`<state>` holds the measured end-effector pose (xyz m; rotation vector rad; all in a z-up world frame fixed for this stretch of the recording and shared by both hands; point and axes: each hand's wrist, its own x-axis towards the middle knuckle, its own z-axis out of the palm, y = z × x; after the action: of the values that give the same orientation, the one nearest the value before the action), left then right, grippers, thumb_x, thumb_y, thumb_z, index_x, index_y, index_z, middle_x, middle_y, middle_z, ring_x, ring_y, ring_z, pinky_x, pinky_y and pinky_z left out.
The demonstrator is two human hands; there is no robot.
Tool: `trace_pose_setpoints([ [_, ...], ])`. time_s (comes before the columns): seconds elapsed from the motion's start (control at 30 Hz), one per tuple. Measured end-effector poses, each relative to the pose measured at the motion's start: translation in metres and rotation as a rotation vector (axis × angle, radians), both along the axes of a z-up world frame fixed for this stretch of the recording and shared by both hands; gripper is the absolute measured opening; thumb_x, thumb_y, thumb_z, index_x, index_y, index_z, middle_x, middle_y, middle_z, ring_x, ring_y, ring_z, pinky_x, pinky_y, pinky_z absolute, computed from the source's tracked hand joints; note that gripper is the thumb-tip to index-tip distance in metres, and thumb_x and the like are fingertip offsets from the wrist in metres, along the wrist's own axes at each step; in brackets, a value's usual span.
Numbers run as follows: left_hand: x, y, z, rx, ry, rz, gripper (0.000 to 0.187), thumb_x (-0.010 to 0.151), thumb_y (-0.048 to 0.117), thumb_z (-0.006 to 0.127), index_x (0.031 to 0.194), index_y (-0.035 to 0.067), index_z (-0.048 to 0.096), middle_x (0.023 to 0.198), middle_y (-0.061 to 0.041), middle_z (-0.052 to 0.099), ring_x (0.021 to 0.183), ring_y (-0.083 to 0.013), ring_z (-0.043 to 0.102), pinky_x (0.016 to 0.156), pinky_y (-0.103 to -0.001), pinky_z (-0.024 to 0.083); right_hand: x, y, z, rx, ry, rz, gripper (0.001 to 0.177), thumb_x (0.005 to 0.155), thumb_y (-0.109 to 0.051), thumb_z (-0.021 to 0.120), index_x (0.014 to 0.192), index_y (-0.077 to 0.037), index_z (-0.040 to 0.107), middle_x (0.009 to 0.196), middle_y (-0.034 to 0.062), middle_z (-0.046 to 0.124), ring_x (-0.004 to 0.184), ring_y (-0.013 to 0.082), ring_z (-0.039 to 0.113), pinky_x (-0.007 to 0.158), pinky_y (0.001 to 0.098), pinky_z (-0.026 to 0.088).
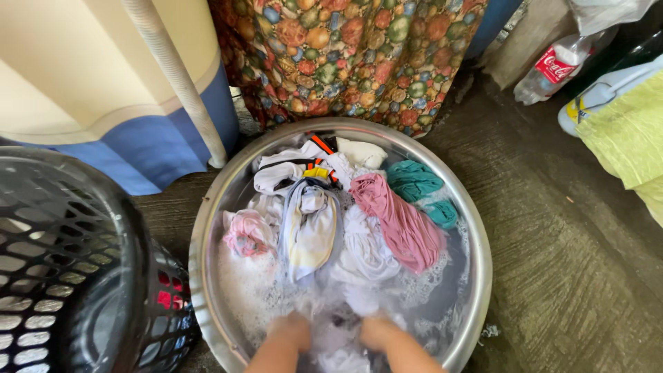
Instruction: The person hand-washes clothes in a large metal basin filled with soapy water, scrubbing and wringing each garment one at a time, then squeezes out the water and places the wrung garments into a black plastic laundry basket beside the basin.
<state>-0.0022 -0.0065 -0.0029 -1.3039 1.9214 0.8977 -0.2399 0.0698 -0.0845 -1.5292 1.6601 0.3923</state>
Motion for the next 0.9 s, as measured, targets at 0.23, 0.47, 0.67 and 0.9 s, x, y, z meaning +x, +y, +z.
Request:
trace_pose_setpoints([
  [0.23,0.032,-0.067,0.003,-0.201,0.279,0.242,0.053,0.087,0.015,0.056,0.139,0.023,0.065,0.133,-0.015,0.067,0.120,-0.0322,0.066,0.105,-0.041,0.052,-0.083,-0.063,0.084,-0.104,-0.436,-0.749,0.043,0.081,-0.004,0.061,0.117,-0.017,0.080,0.090,0.0110,0.075,0.063,0.0227,0.066,0.051,0.0406,0.053],
  [0.47,0.011,-0.045,0.163,-0.471,0.946,0.620,0.094,0.058,0.015,0.094,0.144,0.021,0.057,0.121,-0.012,0.064,0.108,-0.0281,0.062,0.095,-0.040,0.051,-0.024,-0.070,0.312,-0.275,-0.624,-0.474,0.027,0.091,-0.013,0.074,0.118,-0.010,0.075,0.102,-0.0002,0.071,0.085,0.0124,0.063,0.067,0.0305,0.052],
  [0.67,-0.047,-0.010,0.319,-0.855,1.192,0.274,0.036,0.097,0.010,0.057,0.132,0.008,0.064,0.122,-0.021,0.073,0.120,-0.0374,0.067,0.099,-0.044,0.054,0.048,-0.047,0.444,-0.703,-0.986,-0.501,0.054,0.087,-0.016,0.080,0.137,-0.008,0.062,0.106,0.0105,0.071,0.096,0.0192,0.067,0.085,0.0342,0.054],
  [0.9,-0.069,-0.018,0.495,-0.730,1.680,0.313,0.033,0.093,0.002,0.059,0.120,0.017,0.067,0.114,-0.007,0.075,0.101,-0.0222,0.072,0.084,-0.032,0.056,0.064,0.011,0.415,-0.834,-1.025,-0.346,0.122,0.062,-0.010,0.095,0.161,-0.015,0.024,0.152,0.0082,0.048,0.136,0.0231,0.045,0.105,0.0379,0.040],
])
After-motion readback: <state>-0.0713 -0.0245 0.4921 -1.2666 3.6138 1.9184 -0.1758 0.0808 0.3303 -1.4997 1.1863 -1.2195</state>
